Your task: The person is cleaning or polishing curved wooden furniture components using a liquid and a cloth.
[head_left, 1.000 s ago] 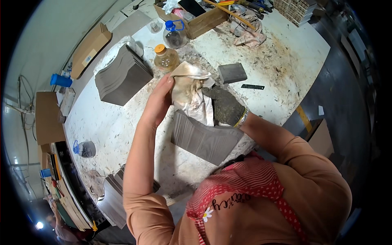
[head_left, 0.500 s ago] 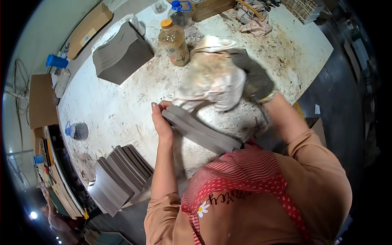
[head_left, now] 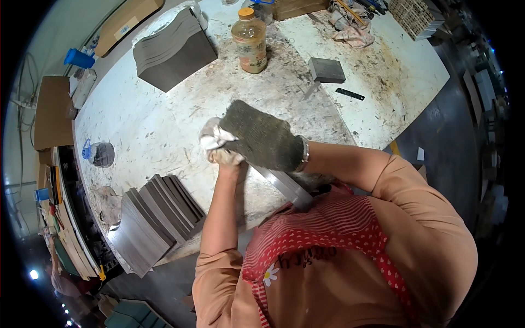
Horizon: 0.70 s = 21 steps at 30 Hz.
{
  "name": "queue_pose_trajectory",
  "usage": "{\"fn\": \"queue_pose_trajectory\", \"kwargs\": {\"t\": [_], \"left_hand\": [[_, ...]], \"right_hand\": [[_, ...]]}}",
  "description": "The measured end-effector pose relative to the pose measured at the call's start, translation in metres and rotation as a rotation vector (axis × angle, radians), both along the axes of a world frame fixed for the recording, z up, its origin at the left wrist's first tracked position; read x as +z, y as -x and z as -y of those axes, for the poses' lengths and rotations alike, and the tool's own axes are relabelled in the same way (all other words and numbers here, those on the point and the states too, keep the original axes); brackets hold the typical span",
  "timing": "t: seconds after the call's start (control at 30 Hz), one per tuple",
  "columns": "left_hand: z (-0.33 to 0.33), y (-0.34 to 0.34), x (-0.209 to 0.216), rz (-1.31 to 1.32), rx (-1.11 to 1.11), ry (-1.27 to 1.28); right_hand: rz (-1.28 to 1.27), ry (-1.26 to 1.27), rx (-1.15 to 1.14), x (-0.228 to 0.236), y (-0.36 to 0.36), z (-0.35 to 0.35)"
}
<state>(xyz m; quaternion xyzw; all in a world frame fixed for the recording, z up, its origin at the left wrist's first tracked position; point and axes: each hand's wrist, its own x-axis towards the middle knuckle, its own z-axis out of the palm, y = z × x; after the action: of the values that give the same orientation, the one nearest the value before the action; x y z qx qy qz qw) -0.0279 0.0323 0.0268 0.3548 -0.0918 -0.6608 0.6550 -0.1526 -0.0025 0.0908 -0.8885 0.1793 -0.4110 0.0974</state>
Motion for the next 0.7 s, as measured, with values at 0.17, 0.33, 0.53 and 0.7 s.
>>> {"fn": "queue_pose_trajectory", "kwargs": {"t": [0.17,0.33,0.53,0.7], "left_hand": [[0.002,-0.001,0.031,0.251,-0.14,0.091],[0.013,-0.005,0.009,-0.154,-0.128,0.042],[0.009,-0.018,-0.004,0.133,-0.228,0.215],[0.001,0.004,0.039,0.372,-0.107,0.064]], "right_hand": [[-0.293,-0.544,0.145,0.022,0.056,-0.035],[-0.099,-0.182,0.16,0.04,0.025,-0.008],[-0.372,-0.344,0.157,0.013,0.032,-0.031],[-0.391,-0.697,0.459,0.05,0.085,-0.033]]}}
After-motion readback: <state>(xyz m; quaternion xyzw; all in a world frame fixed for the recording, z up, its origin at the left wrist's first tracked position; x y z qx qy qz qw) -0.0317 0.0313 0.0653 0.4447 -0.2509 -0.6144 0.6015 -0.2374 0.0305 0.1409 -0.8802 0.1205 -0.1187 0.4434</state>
